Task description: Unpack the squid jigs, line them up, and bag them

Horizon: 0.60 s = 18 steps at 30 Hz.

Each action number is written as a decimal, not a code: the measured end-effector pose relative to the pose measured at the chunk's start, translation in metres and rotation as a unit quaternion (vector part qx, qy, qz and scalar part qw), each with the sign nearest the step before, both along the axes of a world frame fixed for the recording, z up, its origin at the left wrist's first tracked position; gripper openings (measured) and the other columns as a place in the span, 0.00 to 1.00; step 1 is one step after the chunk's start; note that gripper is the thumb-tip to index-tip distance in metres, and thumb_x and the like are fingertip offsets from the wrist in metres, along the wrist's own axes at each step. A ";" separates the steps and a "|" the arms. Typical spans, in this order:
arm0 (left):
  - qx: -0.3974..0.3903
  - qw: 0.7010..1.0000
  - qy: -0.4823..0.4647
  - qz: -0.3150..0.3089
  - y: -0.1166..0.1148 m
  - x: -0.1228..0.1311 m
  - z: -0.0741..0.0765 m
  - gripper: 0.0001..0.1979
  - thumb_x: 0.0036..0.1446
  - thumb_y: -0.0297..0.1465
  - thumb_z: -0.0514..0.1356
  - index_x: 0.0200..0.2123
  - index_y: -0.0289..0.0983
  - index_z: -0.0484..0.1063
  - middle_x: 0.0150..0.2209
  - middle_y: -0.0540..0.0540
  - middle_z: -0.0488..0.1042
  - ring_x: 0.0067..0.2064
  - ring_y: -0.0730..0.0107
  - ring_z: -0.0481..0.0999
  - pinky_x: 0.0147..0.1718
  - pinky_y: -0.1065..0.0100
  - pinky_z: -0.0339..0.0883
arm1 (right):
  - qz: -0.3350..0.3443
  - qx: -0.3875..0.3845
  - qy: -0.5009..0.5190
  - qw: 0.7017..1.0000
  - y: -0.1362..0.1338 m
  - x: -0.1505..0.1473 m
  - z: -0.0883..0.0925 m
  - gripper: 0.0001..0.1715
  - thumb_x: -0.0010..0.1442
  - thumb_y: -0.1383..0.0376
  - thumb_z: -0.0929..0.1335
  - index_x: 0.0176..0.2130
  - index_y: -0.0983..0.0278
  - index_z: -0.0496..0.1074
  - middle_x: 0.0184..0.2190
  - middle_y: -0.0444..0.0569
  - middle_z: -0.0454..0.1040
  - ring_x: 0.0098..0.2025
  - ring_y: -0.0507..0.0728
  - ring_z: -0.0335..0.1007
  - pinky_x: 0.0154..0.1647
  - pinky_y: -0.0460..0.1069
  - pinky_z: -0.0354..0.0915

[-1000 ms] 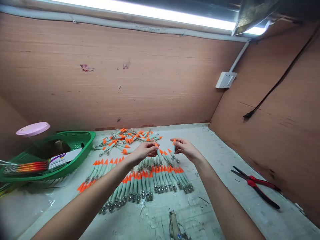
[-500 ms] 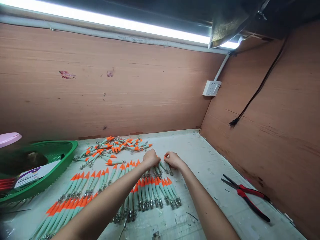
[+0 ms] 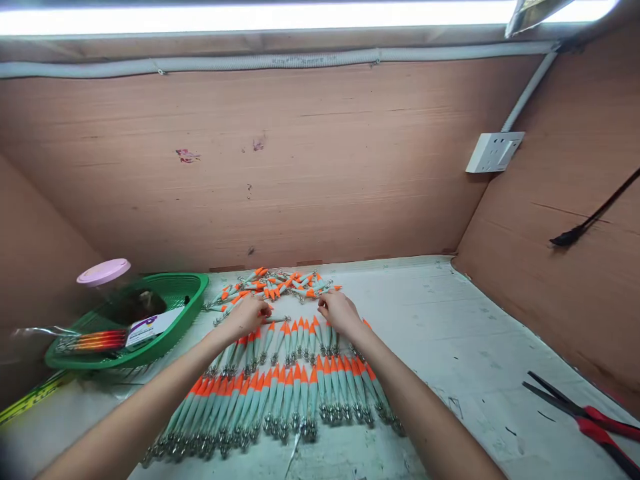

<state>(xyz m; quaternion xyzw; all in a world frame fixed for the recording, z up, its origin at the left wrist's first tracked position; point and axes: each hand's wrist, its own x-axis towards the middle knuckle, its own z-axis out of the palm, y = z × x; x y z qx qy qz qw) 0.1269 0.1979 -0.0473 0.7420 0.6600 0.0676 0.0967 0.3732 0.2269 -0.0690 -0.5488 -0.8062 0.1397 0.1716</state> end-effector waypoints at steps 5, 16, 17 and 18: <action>0.006 0.999 -0.051 -0.015 0.005 0.000 -0.013 0.09 0.42 0.19 0.60 0.27 0.37 0.76 0.38 0.40 0.75 0.48 0.54 0.70 0.46 0.62 0.62 | 0.006 0.036 -0.051 0.998 0.032 -0.053 0.008 0.09 0.63 0.63 0.65 0.40 0.66 0.72 0.45 0.50 0.72 0.47 0.57 0.67 0.48 0.56 0.65; -0.032 0.870 -0.489 0.053 -0.010 -0.026 -0.007 0.07 0.48 0.28 0.62 0.34 0.34 0.73 0.34 0.45 0.77 0.34 0.67 0.76 0.38 0.66 0.70 | 0.009 0.008 0.044 0.999 0.057 -0.067 -0.005 0.13 0.63 0.61 0.66 0.44 0.66 0.70 0.45 0.50 0.71 0.45 0.56 0.69 0.46 0.56 0.67; -0.033 0.846 -0.529 0.061 -0.015 -0.027 -0.007 0.09 0.47 0.28 0.64 0.35 0.34 0.74 0.34 0.45 0.77 0.34 0.68 0.76 0.39 0.66 0.70 | 0.008 -0.001 0.075 0.997 0.058 -0.064 -0.006 0.12 0.63 0.61 0.66 0.43 0.67 0.70 0.42 0.49 0.72 0.42 0.55 0.70 0.44 0.55 0.68; -0.032 0.822 -0.565 0.069 -0.018 -0.026 -0.007 0.11 0.46 0.27 0.65 0.36 0.34 0.73 0.35 0.45 0.77 0.35 0.69 0.77 0.40 0.67 0.70 | 0.008 -0.011 0.109 0.994 0.058 -0.060 -0.007 0.12 0.63 0.61 0.66 0.42 0.67 0.70 0.40 0.48 0.73 0.39 0.54 0.71 0.42 0.54 0.69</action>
